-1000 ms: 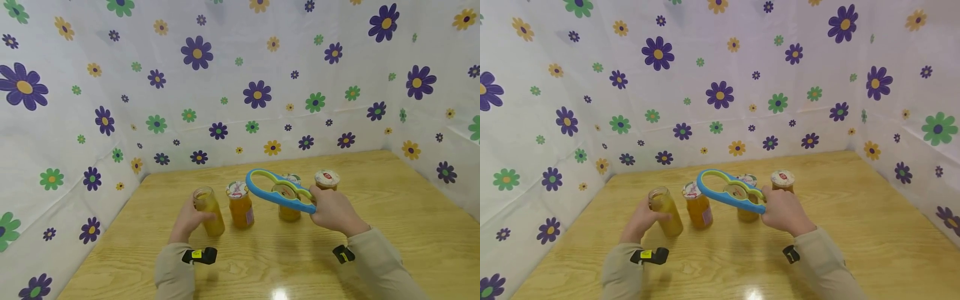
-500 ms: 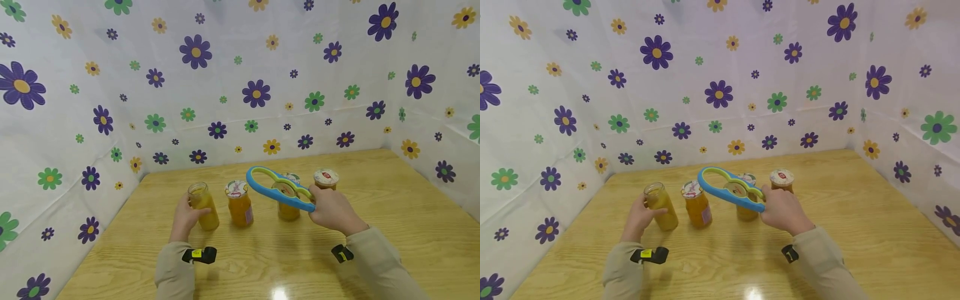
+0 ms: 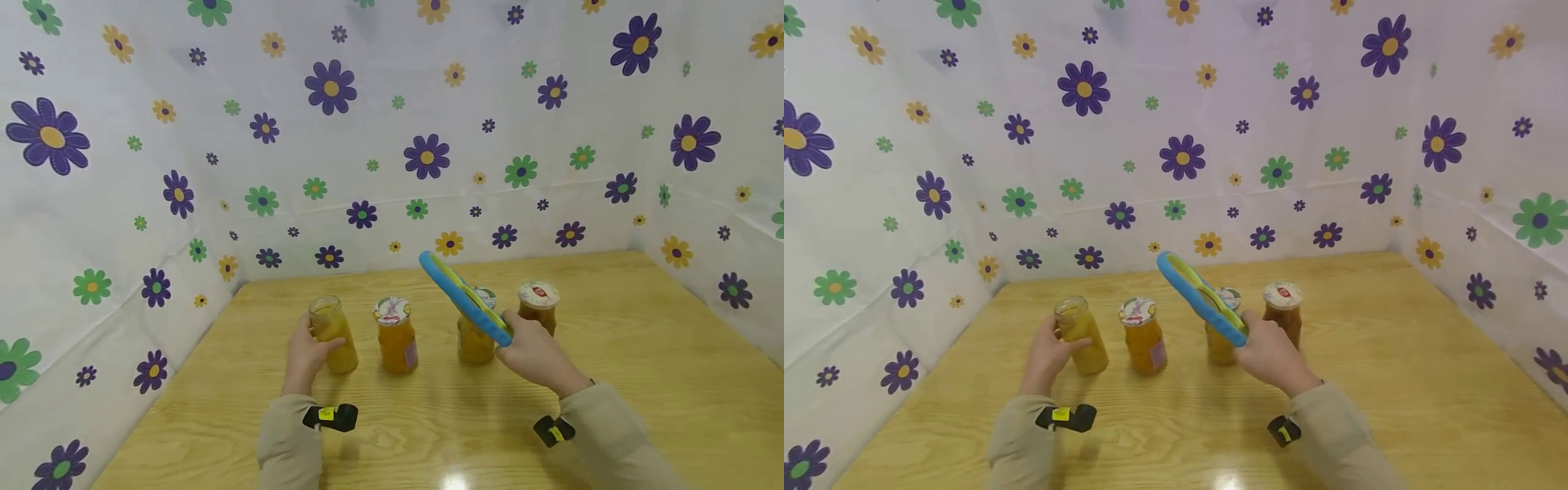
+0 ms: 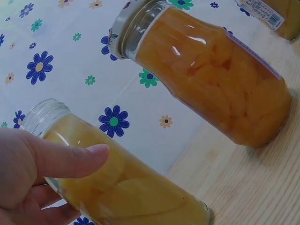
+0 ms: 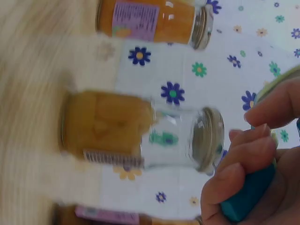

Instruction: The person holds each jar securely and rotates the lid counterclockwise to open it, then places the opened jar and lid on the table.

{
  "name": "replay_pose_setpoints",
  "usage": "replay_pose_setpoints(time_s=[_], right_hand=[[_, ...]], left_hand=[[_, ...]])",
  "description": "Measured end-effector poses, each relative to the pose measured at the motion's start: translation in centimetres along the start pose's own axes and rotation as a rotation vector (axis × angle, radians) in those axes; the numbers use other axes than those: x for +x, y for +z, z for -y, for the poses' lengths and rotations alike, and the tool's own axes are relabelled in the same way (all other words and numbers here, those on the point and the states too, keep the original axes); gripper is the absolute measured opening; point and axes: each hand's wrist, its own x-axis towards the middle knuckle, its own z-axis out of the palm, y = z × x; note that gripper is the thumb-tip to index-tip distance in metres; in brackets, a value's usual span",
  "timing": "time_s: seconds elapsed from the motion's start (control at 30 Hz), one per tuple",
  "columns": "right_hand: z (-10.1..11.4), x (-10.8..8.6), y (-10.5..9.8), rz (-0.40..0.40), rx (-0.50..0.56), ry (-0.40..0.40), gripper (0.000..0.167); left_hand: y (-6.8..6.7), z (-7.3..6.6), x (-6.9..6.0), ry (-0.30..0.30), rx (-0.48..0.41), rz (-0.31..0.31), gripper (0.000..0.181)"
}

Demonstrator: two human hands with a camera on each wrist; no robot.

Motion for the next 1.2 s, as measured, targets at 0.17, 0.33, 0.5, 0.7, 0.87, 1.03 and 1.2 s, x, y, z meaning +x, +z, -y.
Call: replay_pose_setpoints(time_s=[0.17,0.33,0.5,0.7,0.87,1.03,1.2], right_hand=[[0.5,-0.5,0.7,0.051,0.177,0.041,0.035],[0.8,-0.9,1.0,0.109,0.328,0.048,0.03],[1.3,-0.6,1.6,0.203,0.452,0.033,0.023],[2.7,0.1,3.1,0.258,0.524,0.01,0.024],[4.1,0.4,4.9,0.382,0.641,-0.009,0.012],[5.9,0.5,6.9,0.503,0.723,-0.006,0.013],[7.1,0.3,8.9,0.608,0.708,0.023,0.018]], left_hand=[[0.1,0.2,0.1,0.002,-0.006,0.025,0.067],[-0.1,-0.3,-0.2,-0.026,-0.031,0.072,0.081],[-1.0,-2.6,-1.3,-0.008,-0.057,0.033,0.084],[-1.3,-6.2,-3.4,0.161,-0.07,0.012,0.071],[-1.2,-8.3,-5.6,0.368,-0.049,0.031,0.055],[-0.6,-9.6,-7.6,0.549,-0.018,0.037,0.032],[0.6,-10.7,-9.6,0.667,-0.006,0.108,0.021]])
